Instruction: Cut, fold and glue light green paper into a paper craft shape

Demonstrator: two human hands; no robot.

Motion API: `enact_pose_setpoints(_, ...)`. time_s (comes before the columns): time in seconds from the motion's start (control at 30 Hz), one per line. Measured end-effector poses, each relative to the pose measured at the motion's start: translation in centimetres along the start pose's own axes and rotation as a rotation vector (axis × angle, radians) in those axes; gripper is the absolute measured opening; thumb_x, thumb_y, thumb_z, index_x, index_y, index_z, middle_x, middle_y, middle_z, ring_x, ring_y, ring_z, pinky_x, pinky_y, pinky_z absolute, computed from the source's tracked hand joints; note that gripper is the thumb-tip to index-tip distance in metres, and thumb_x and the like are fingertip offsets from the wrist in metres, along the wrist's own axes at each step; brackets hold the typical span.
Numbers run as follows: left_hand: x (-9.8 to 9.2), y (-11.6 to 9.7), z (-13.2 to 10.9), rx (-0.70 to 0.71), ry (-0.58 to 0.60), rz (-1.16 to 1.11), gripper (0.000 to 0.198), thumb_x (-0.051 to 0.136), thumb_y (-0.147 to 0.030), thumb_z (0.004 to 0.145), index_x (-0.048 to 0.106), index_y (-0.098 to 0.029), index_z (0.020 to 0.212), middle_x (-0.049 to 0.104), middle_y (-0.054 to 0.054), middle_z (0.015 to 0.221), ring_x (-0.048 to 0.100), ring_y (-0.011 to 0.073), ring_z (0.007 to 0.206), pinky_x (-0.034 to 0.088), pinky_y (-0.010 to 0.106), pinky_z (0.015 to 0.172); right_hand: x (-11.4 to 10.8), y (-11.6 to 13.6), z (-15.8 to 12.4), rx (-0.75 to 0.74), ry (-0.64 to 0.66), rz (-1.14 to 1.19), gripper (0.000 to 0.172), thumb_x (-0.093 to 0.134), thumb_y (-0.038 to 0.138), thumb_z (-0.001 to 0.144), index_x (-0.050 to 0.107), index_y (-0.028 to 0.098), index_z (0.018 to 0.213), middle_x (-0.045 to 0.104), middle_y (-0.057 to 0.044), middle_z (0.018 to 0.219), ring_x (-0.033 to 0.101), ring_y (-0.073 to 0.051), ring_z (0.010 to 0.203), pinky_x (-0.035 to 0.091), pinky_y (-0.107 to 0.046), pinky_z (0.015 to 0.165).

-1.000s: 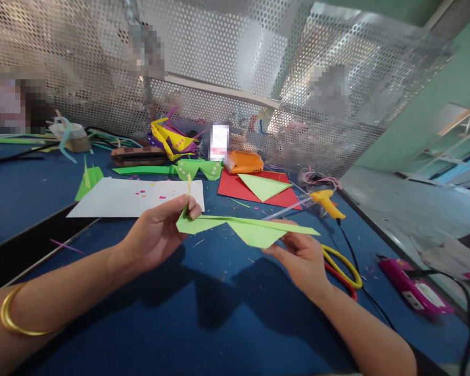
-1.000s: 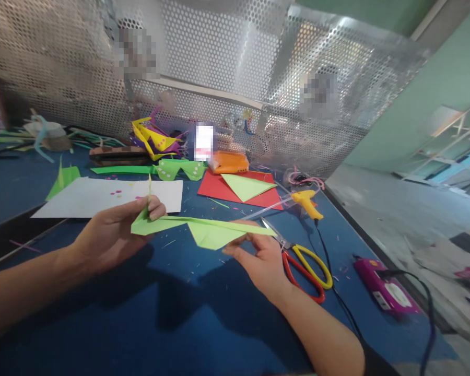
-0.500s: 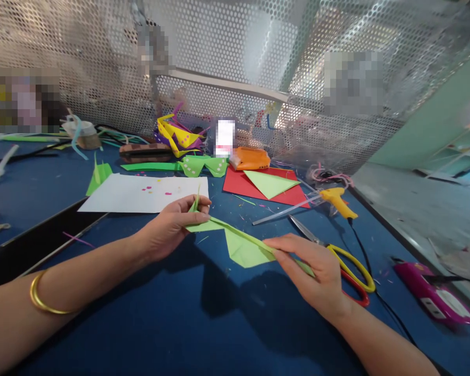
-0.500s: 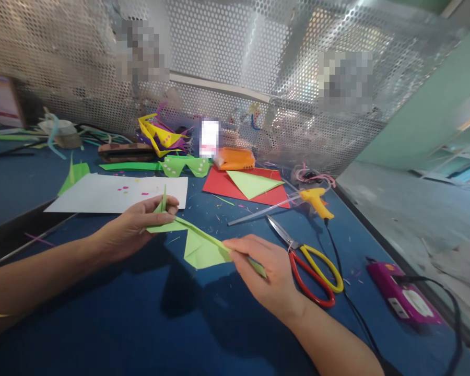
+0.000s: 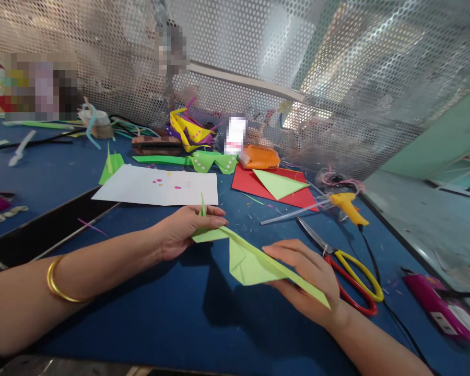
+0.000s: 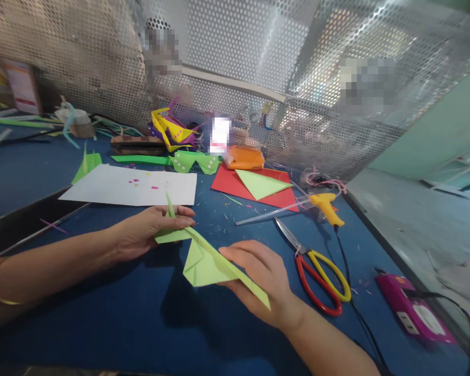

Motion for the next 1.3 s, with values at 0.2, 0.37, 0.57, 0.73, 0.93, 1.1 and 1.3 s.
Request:
enact_pose_setpoints(0.2, 0.8, 1.1, -0.2, -0.058, 0.043, 0.028, 0.033, 0.083, -0.015, 0.061, 0.067, -0.014, 0.09, 0.074, 0.006, 0.08, 0.068, 0.0161, 0.065, 0.054, 0.025, 0.058, -0.2, 1.4, -0.1, -0.112, -0.008, 0.005, 0.034, 0.058, 0.011, 0.085, 0.064, 0.019, 0.117, 0.071, -0.01, 0.095, 0.068, -0.02, 0.082, 0.057, -0.033, 0.068)
enact_pose_setpoints(0.37, 0.9, 1.1, 0.0, -0.074, 0.074, 0.026, 0.032, 0.083, -0.014, 0.059, 0.068, -0.015, 0.088, 0.073, 0.006, 0.079, 0.068, 0.0151, 0.066, 0.053, 0.026, 0.063, -0.1, 2.0, -0.4, -0.162, 0.007, -0.008, 0.033, 0.055, 0.011, 0.088, 0.062, 0.016, 0.12, 0.071, -0.011, 0.096, 0.068, -0.019, 0.084, 0.057, -0.034, 0.068)
enact_pose_setpoints(0.57, 0.7, 1.2, 0.0, -0.08, 0.084, 0.047, 0.034, 0.084, -0.015, 0.059, 0.068, -0.015, 0.089, 0.073, 0.005, 0.08, 0.067, 0.0144, 0.066, 0.053, 0.025, 0.062, 0.0, 2.2, -0.3, -0.192, 0.011, -0.007, 0.028, 0.057, 0.007, 0.086, 0.065, 0.014, 0.112, 0.072, -0.011, 0.094, 0.069, -0.018, 0.083, 0.057, -0.033, 0.067)
enact_pose_setpoints(0.73, 0.7, 1.2, 0.0, -0.094, 0.078, 0.07, 0.037, 0.084, -0.016, 0.057, 0.069, -0.015, 0.09, 0.073, 0.006, 0.082, 0.067, 0.0165, 0.068, 0.054, 0.028, 0.061, -0.1, 2.2, -0.2, -0.178, 0.011, -0.007, 0.029, 0.056, 0.007, 0.087, 0.065, 0.016, 0.112, 0.073, -0.01, 0.093, 0.069, -0.017, 0.082, 0.057, -0.032, 0.067)
enact_pose_setpoints(0.93, 1.0, 1.3, 0.0, -0.05, 0.063, 0.089, 0.035, 0.082, -0.016, 0.059, 0.068, -0.016, 0.091, 0.073, 0.006, 0.083, 0.067, 0.0164, 0.068, 0.054, 0.028, 0.062, -0.1, 2.0, 0.0, -0.108, -0.025, 0.06, 0.029, 0.054, 0.011, 0.089, 0.063, 0.015, 0.116, 0.073, -0.012, 0.098, 0.069, -0.02, 0.086, 0.058, -0.034, 0.069)
enact_pose_setpoints(1.1, 0.2, 0.4, 0.1, 0.188, -0.01, 0.33, 0.047, 0.079, -0.027, 0.064, 0.064, -0.015, 0.107, 0.071, 0.012, 0.109, 0.068, 0.0245, 0.094, 0.053, 0.04, 0.087, -0.2, 2.4, -0.1, -0.209, -0.022, -0.06, 0.023, 0.059, 0.004, 0.083, 0.067, 0.01, 0.104, 0.075, -0.011, 0.092, 0.07, -0.017, 0.08, 0.057, -0.032, 0.074)
enact_pose_setpoints(1.3, 1.4, -2.2, -3.5, 1.028, -0.155, 0.972, 0.024, 0.056, -0.016, 0.083, 0.071, -0.022, 0.101, 0.07, 0.006, 0.107, 0.064, 0.0218, 0.102, 0.051, 0.037, 0.093, 1.0, 2.6, -1.1, -0.27, 0.075, -0.265, 0.022, 0.052, 0.008, 0.089, 0.068, 0.007, 0.103, 0.075, -0.012, 0.094, 0.07, -0.017, 0.084, 0.055, -0.033, 0.077)
Point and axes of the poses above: each hand's wrist, its own z-axis towards the middle knuckle, its own x-axis out of the palm, y = z × x, the point moved 5 cm from there along z, towards the middle knuckle
